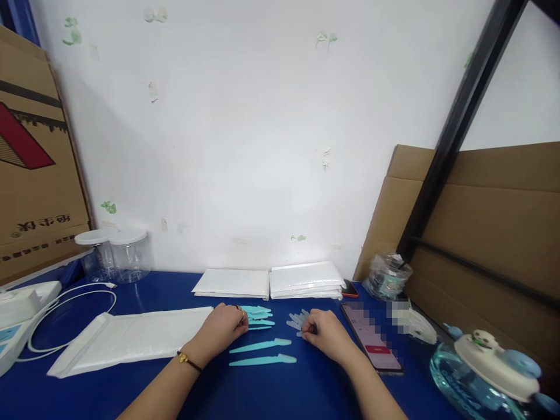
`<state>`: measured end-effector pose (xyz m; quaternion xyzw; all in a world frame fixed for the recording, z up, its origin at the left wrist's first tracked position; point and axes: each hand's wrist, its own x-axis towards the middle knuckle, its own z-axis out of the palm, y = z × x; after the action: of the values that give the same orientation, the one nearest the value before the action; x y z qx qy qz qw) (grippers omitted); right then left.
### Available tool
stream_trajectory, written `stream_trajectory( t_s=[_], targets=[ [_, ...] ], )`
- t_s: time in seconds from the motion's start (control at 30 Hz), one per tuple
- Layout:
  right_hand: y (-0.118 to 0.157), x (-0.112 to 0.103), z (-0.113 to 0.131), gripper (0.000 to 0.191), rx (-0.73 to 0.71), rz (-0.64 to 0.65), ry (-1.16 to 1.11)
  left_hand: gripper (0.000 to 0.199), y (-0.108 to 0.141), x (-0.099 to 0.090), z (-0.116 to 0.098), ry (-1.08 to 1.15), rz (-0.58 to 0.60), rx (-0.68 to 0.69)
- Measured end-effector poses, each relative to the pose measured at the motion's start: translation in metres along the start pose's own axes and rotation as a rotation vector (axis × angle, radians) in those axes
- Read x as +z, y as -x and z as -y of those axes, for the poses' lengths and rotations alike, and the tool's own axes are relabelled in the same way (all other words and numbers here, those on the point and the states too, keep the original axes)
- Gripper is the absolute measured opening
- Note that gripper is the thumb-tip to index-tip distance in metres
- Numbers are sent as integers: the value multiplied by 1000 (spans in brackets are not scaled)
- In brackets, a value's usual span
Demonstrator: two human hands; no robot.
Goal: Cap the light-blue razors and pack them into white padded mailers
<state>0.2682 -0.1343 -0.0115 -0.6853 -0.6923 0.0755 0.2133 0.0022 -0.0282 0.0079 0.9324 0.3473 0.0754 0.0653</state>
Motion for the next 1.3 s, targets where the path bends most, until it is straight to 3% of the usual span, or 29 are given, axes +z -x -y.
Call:
stream_trajectory(
  t_s=[0.17, 0.47, 0.93, 1.17, 1.3],
  targets=[
    [-1, 4, 0, 7, -6, 26, -85, 13, 0, 1, -7, 49, 28, 14],
    [-5, 16, 10, 17, -31, 7, -180, 12, -9, 24, -10, 251, -9, 10],
    [-7, 14, 11, 19, -36, -24, -154, 13, -9, 25, -10, 277, -9, 13],
    [-4, 12, 17, 8, -49, 5, -81, 12, -9, 26, -9, 264, -1, 19],
    [-4, 13, 17, 16, -84, 16, -83, 12, -9, 27, -9, 266, -5, 18]
  ],
)
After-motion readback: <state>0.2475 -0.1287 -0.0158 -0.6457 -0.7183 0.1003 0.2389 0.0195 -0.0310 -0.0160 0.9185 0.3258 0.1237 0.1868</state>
